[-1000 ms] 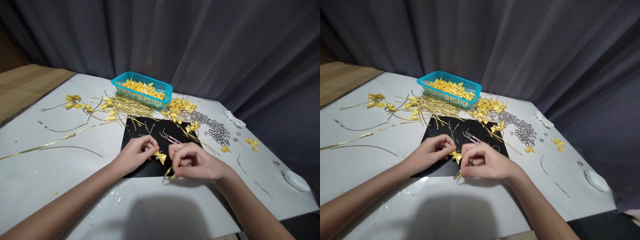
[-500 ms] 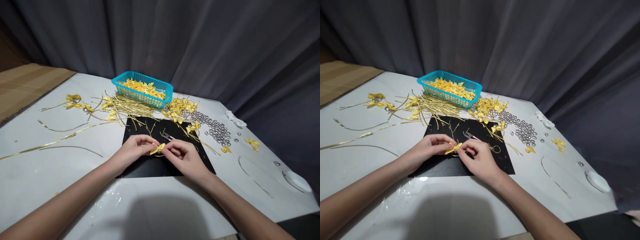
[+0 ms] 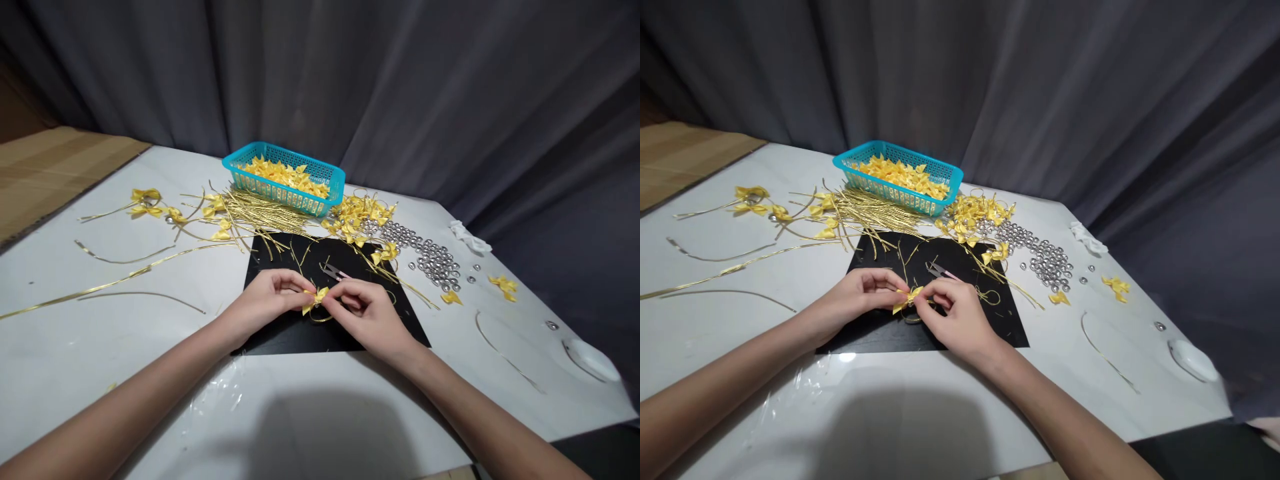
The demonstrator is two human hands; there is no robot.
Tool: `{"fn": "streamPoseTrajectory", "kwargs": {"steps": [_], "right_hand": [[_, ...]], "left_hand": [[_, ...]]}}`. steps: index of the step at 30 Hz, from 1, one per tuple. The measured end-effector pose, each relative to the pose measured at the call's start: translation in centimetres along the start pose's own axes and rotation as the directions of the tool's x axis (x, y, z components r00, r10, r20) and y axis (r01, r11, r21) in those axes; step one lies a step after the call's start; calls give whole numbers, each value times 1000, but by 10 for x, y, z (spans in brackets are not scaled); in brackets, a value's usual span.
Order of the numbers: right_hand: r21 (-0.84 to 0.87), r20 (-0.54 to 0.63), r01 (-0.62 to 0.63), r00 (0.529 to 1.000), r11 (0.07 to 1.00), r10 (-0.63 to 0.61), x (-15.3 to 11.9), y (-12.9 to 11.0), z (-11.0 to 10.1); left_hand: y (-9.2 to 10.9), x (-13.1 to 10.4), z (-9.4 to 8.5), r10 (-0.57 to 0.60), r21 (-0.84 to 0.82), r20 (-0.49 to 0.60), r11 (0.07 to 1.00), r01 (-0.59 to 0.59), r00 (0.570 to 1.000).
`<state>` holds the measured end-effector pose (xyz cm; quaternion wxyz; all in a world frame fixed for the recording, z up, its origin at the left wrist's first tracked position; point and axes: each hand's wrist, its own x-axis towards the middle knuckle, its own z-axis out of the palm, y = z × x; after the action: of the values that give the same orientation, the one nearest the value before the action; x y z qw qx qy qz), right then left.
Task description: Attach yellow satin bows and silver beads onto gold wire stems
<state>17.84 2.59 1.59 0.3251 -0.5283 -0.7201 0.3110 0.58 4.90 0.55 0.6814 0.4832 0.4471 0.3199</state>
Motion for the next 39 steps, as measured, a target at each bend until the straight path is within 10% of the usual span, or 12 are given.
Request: {"fn": "streamPoseTrajectory", "kwargs": {"steps": [24,33,39], "right_hand": [[-114,-4,156,988,981,-157,-3,-1,5],[-79,21,64,998,995,-62,1,5,-3],[-39,242,-86,966,996,93,5,8,-10]], "left_hand": [[-2,2,-2,-38,-8,48,999,38,998],[-2,1,-3,-39,11,61,999,39,997],[-3,3,-3,-22,24,77,1000,20,997]]}}
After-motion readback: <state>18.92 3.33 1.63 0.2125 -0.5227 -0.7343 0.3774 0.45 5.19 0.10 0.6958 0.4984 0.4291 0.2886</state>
